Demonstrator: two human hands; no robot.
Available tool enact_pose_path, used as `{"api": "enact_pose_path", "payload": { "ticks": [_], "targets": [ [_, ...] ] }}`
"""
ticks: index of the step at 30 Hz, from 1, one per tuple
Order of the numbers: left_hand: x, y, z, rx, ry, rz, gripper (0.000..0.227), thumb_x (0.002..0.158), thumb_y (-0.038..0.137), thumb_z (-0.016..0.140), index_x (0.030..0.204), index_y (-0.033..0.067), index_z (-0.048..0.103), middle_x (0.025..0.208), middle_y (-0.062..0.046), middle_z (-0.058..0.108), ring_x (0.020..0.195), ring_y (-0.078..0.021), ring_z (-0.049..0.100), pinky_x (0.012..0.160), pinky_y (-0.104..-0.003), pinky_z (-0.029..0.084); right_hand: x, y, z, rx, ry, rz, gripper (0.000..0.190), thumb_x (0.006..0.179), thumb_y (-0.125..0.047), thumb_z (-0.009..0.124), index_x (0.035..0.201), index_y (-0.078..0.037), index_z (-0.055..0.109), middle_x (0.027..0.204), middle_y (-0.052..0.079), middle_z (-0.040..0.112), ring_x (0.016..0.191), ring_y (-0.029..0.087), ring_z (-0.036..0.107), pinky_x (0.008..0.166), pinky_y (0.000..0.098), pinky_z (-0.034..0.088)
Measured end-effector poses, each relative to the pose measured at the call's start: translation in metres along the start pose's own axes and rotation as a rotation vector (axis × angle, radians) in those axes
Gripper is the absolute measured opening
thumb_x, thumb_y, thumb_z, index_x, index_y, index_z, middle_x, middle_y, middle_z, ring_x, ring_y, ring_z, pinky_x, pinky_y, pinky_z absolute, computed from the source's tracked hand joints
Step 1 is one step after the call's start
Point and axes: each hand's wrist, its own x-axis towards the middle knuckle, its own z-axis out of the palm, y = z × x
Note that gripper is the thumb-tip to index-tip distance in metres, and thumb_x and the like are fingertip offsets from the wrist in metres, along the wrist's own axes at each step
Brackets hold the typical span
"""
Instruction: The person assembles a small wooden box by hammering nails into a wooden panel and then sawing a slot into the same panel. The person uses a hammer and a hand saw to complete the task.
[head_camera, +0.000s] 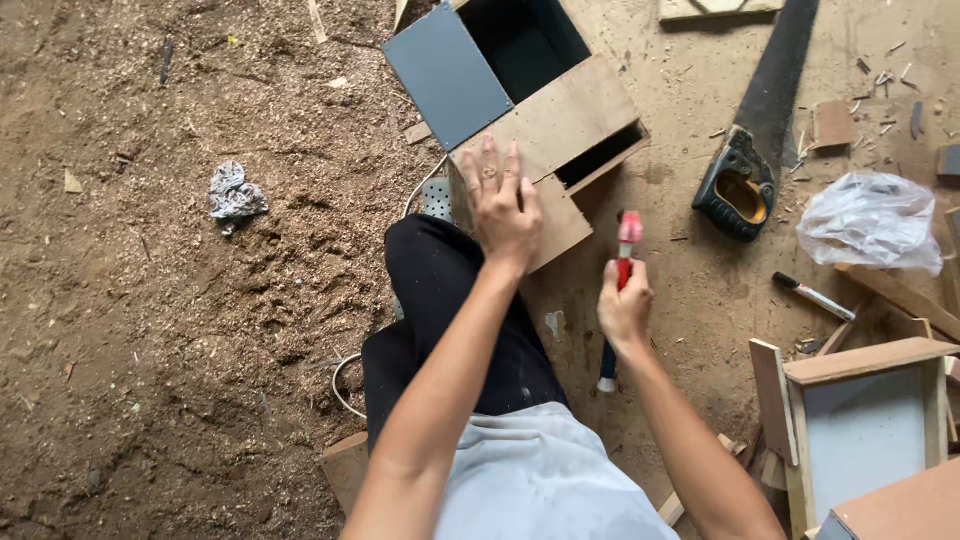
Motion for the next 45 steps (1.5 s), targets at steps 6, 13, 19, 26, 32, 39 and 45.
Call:
{"api": "enact_pose_path", "payload": {
  "ticks": [6,13,19,26,32,39,45],
  "targets": [
    [0.019,0.006,0.000,0.185,-0.213,0.015,0.054,0.086,0.027,0.066,0.139,0.0163,0.061,0.149,-0.014,0.042,0.139,-0.0322,0.031,0.113,-0.060,0.027,-0.009,0.021,0.009,-0.137,-0.001,-0.132,0.039,0.097,-0.016,0.063,0.128,0.006,0.059,0.103,0.029,0.069,0.093,0.043,0.068,0.081,0.0503,0.053],
    [0.071,-0.026,-0.012,0.327,-0.309,0.335,0.047,0.097,0.033,0.063,0.141,0.0199,0.057,0.149,-0.013,0.037,0.147,-0.0310,0.026,0.119,-0.055,0.022,-0.008,-0.005,-0.006,-0.284,-0.147,-0.142,0.044,0.092,-0.015,0.066,0.131,0.003,0.060,0.111,0.026,0.067,0.098,0.040,0.067,0.084,0.0470,0.054],
    [0.070,-0.023,-0.008,0.446,-0.249,0.397,0.064,0.101,0.050,0.051,0.158,0.0224,0.042,0.168,-0.012,0.022,0.156,-0.0264,0.015,0.123,-0.062,0.007,0.002,-0.104,-0.077,0.143,-0.329,-0.092,0.036,0.102,-0.030,0.061,0.126,-0.003,0.064,0.123,0.019,0.071,0.112,0.030,0.063,0.097,0.0410,0.051],
    [0.083,-0.018,-0.006,0.402,-0.403,0.286,0.061,0.101,0.051,0.049,0.153,0.0199,0.044,0.169,-0.013,0.021,0.158,-0.0271,0.016,0.124,-0.061,0.003,-0.027,-0.242,-0.159,0.777,-0.639,-0.229,0.038,0.103,-0.024,0.056,0.135,-0.003,0.061,0.130,0.018,0.069,0.120,0.030,0.063,0.106,0.0404,0.051],
    [0.088,-0.025,-0.002,0.453,-0.322,0.425,0.063,0.103,0.056,0.051,0.152,0.0165,0.046,0.168,-0.014,0.027,0.158,-0.0272,0.017,0.121,-0.065,-0.006,0.008,-0.247,-0.147,0.705,-0.637,-0.405,0.038,0.100,-0.013,0.059,0.136,-0.003,0.060,0.131,0.018,0.068,0.124,0.032,0.062,0.111,0.0420,0.049],
    [0.144,-0.042,0.013,0.527,-0.406,0.671,0.072,0.110,0.075,0.043,0.114,0.0074,0.069,0.119,-0.014,0.067,0.138,-0.0325,0.045,0.117,-0.064,-0.003,0.101,-0.123,-0.107,-0.078,-0.092,-0.380,0.042,0.095,0.001,0.062,0.137,-0.004,0.059,0.133,0.017,0.067,0.129,0.034,0.061,0.116,0.0440,0.048],
    [0.156,-0.017,0.001,0.370,-0.607,0.554,0.061,0.106,0.061,0.048,0.088,0.0054,0.065,0.094,-0.010,0.065,0.111,-0.0262,0.057,0.121,-0.060,0.002,0.135,0.044,-0.077,-0.587,-0.057,-0.125,0.069,0.077,-0.008,0.074,0.142,0.000,0.052,0.137,0.022,0.048,0.130,0.041,0.044,0.111,0.0520,0.035]
  ]
}}
